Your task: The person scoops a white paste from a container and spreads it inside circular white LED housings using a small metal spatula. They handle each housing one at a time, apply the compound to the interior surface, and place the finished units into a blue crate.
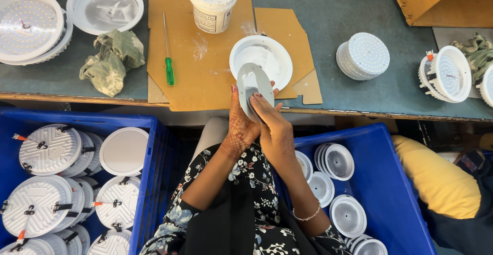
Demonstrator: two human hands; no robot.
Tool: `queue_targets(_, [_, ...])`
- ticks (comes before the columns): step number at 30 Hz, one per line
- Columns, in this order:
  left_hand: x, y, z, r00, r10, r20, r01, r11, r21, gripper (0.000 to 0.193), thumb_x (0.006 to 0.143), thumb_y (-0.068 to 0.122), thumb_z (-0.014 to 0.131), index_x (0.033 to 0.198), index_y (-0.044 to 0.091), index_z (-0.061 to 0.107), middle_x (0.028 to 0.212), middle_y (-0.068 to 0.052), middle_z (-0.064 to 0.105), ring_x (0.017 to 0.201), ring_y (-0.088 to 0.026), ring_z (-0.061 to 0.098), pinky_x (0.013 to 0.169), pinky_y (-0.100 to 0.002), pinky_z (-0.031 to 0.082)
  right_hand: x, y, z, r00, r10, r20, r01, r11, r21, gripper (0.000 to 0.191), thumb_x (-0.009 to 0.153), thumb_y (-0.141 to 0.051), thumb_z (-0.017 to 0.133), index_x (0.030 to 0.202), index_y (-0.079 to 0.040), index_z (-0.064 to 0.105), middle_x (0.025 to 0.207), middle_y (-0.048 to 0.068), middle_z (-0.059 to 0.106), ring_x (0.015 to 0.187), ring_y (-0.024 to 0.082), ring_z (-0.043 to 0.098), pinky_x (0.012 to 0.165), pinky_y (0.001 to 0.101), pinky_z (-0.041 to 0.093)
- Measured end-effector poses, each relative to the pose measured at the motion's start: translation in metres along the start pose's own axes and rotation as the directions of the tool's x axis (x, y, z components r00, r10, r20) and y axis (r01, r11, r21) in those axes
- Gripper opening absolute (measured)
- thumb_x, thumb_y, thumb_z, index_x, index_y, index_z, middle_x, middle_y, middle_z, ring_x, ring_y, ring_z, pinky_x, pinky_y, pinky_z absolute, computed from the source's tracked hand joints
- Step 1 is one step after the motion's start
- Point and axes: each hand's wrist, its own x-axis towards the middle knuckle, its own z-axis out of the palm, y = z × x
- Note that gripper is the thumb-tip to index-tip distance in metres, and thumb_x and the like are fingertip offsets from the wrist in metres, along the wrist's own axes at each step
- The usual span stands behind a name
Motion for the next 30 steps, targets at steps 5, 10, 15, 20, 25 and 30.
queue_targets(5, [0.001,0.011,-0.007,1.0,-0.017,0.013,0.018,0.999,-0.027,0.087,0.102,0.065,0.051,0.165,0.01,0.029,0.155,-0.023,0.046,0.142,-0.035,0.049,0.119,-0.05,0.045,0.002,0.011,-0.02,0.992,0.122,-0.01,-0.119,0.98,0.16,0.03,0.102,0.0,0.061,0.129,-0.004,0.071,0.128,0.014,0.076,0.12,0.022,0.073,0.105,0.0332,0.054])
queue_targets(10, [-0.004,0.013,0.003,0.998,-0.056,0.007,0.052,0.964,0.261,0.079,0.097,0.061,0.057,0.158,0.017,0.032,0.15,-0.013,0.048,0.134,-0.027,0.051,0.109,-0.049,0.049,0.024,0.033,-0.026,0.939,0.316,-0.136,-0.255,0.904,0.343,0.027,0.104,-0.006,0.062,0.13,0.002,0.069,0.12,0.011,0.075,0.109,0.012,0.066,0.097,0.0276,0.052])
queue_targets(15, [-0.013,0.013,0.018,0.996,-0.079,-0.028,0.082,0.838,0.539,0.085,0.093,0.063,0.06,0.162,0.021,0.033,0.149,-0.004,0.044,0.132,-0.017,0.048,0.111,-0.042,0.045,0.028,0.031,-0.024,0.895,0.422,-0.142,-0.337,0.851,0.404,0.025,0.098,-0.002,0.067,0.122,0.003,0.071,0.11,0.008,0.076,0.1,0.009,0.068,0.09,0.0255,0.054])
queue_targets(20, [-0.014,0.01,0.023,0.987,-0.123,-0.106,0.162,0.804,0.573,0.086,0.091,0.066,0.056,0.161,0.024,0.031,0.15,-0.005,0.047,0.131,-0.017,0.052,0.105,-0.039,0.045,0.024,0.013,-0.029,0.906,0.39,-0.164,-0.31,0.877,0.367,0.02,0.096,0.001,0.071,0.115,0.006,0.072,0.111,0.008,0.073,0.101,0.011,0.069,0.09,0.0241,0.054])
queue_targets(25, [-0.012,0.005,0.018,0.984,-0.118,-0.136,0.166,0.891,0.422,0.082,0.092,0.06,0.06,0.16,0.024,0.031,0.151,-0.004,0.046,0.133,-0.017,0.05,0.108,-0.039,0.049,0.016,0.011,-0.028,0.886,0.459,-0.067,-0.362,0.774,0.519,0.024,0.094,-0.007,0.069,0.115,0.003,0.072,0.112,0.004,0.072,0.098,0.01,0.071,0.076,0.0256,0.061])
queue_targets(30, [-0.014,0.002,0.013,0.983,-0.134,-0.124,0.17,0.924,0.344,0.081,0.095,0.061,0.059,0.16,0.02,0.036,0.138,-0.01,0.056,0.122,-0.022,0.056,0.098,-0.041,0.052,0.017,0.047,-0.036,0.825,0.524,-0.211,-0.394,0.801,0.451,0.024,0.094,-0.011,0.076,0.112,0.005,0.073,0.103,0.008,0.076,0.094,0.012,0.07,0.084,0.0241,0.055])
